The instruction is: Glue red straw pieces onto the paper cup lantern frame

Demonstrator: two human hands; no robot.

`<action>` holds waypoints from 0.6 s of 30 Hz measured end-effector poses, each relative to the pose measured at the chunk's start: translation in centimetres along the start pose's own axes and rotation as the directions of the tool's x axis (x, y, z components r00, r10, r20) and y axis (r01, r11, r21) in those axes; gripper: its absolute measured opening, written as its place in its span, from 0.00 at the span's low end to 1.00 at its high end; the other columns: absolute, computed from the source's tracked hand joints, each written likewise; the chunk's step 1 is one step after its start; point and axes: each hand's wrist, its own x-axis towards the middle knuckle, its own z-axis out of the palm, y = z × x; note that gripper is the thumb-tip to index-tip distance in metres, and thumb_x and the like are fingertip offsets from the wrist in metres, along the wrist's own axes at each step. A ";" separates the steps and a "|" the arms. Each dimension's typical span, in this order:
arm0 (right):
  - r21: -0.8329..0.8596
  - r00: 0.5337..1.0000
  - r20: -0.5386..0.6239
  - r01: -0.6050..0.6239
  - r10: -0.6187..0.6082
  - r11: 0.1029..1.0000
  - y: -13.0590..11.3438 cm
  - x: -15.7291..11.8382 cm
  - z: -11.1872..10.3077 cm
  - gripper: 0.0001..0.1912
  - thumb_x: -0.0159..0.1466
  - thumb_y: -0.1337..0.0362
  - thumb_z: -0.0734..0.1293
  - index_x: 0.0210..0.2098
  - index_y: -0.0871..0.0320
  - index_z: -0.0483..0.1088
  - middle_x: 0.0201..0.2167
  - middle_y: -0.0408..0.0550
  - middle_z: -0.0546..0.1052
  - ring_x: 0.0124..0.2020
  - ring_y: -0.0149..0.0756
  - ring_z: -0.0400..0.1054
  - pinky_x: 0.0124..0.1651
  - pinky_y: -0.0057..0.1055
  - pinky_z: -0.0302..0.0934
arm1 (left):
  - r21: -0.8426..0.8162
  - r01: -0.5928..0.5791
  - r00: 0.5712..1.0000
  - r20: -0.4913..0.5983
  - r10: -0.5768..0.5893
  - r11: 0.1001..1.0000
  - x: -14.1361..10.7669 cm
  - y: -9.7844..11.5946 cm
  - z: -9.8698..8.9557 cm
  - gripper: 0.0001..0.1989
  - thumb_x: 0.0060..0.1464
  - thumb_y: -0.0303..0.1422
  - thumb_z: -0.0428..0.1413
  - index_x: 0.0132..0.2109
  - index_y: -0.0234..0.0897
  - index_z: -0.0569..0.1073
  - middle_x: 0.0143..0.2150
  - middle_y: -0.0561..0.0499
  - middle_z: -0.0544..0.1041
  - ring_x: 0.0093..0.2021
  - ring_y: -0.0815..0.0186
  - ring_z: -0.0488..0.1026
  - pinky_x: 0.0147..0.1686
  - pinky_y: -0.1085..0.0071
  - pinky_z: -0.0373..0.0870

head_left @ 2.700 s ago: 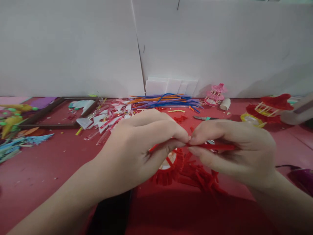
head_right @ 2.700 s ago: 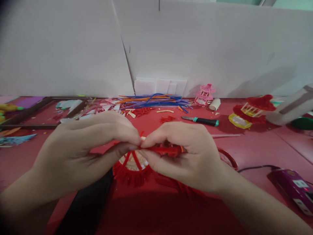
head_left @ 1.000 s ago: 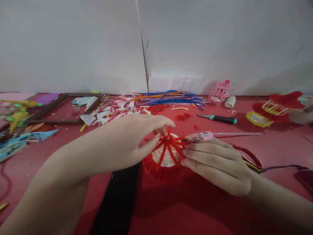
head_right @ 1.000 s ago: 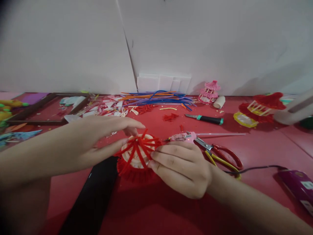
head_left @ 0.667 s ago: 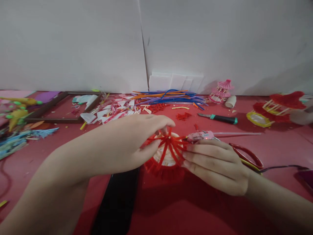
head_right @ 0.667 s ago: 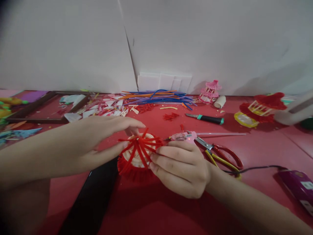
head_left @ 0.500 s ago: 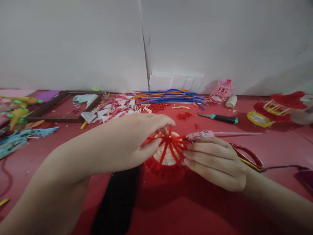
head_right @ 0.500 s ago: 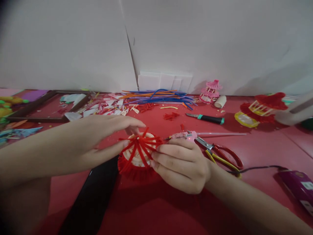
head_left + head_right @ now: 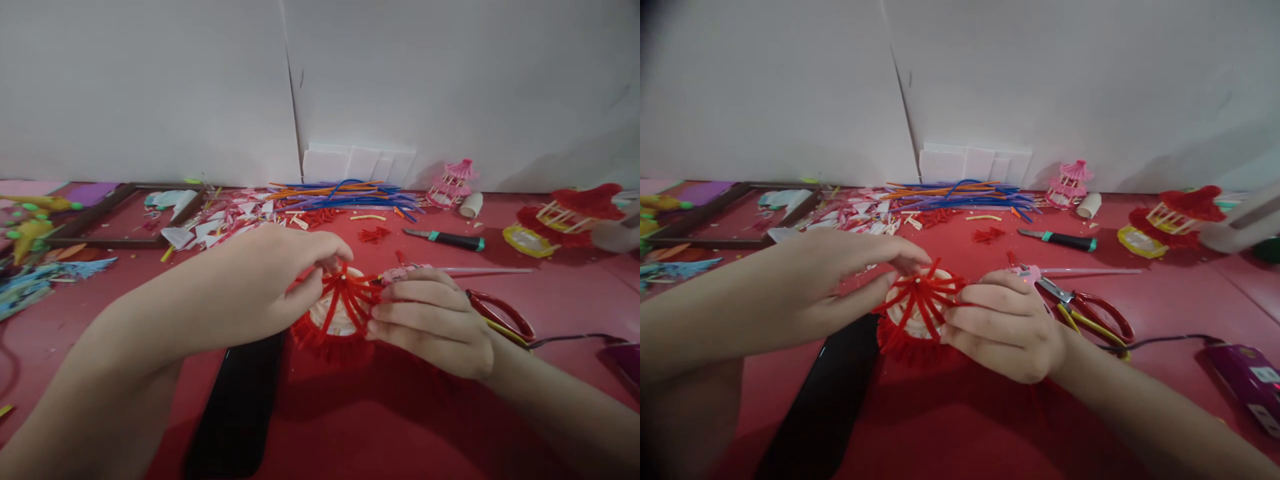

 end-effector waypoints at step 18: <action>0.097 0.991 -0.075 -0.099 0.106 0.990 -0.2 -0.8 1.4 0.07 0.71 0.67 0.72 0.35 0.56 0.80 0.34 0.40 0.86 0.41 0.31 0.77 0.50 0.34 0.74 | 0.121 0.226 0.968 -0.143 -0.208 0.967 0.5 2.8 1.9 0.07 0.64 0.38 0.57 0.44 0.43 0.79 0.33 0.48 0.83 0.33 0.56 0.81 0.32 0.65 0.69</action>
